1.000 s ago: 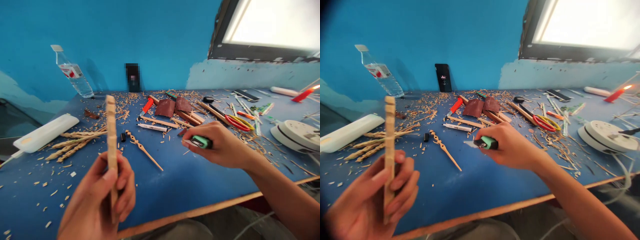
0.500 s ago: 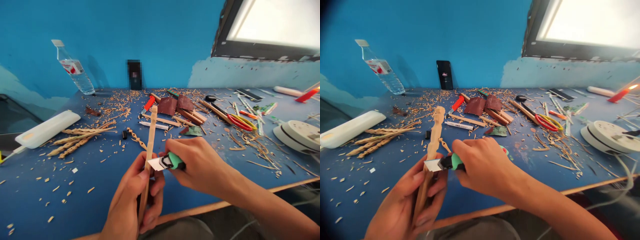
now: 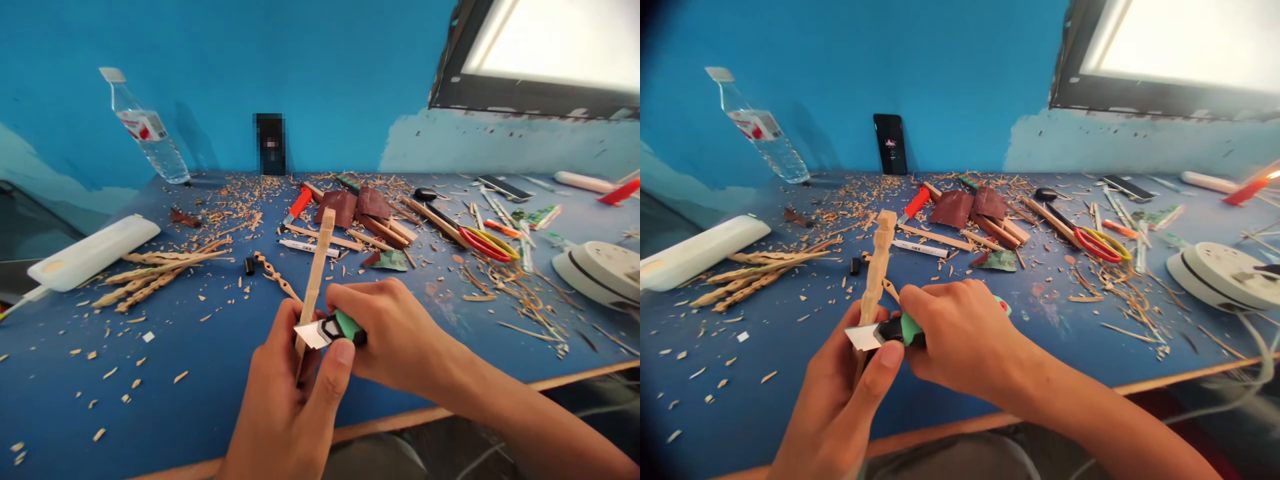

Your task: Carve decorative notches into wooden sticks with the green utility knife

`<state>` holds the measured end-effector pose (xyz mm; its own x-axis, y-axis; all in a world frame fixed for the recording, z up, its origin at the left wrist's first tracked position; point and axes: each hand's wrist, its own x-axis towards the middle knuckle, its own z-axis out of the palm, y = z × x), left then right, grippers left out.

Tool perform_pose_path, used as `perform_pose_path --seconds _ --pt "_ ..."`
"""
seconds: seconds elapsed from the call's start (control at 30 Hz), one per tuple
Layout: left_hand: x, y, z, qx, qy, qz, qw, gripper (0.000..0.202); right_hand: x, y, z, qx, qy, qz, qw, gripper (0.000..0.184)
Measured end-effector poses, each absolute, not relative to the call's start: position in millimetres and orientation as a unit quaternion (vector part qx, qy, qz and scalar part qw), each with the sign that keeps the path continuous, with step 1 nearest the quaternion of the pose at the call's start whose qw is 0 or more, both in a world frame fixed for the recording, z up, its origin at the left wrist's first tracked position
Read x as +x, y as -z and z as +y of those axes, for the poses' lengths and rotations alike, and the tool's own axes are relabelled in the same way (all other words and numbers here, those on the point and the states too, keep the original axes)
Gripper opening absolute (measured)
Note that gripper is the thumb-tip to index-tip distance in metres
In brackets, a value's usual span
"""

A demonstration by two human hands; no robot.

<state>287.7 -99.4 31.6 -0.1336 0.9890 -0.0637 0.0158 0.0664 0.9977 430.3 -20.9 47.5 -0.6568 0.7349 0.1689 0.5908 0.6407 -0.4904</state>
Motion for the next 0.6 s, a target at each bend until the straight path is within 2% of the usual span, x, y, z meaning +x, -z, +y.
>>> perform_pose_path --seconds 0.33,0.6 --pt "285 -30 -96 0.521 -0.482 0.576 0.406 0.032 428 -46 -25 -0.395 -0.204 -0.879 0.173 0.006" --pt "287 -26 -69 0.515 -0.474 0.622 0.352 0.037 413 -43 -6 -0.517 -0.045 -0.847 0.113 0.013"
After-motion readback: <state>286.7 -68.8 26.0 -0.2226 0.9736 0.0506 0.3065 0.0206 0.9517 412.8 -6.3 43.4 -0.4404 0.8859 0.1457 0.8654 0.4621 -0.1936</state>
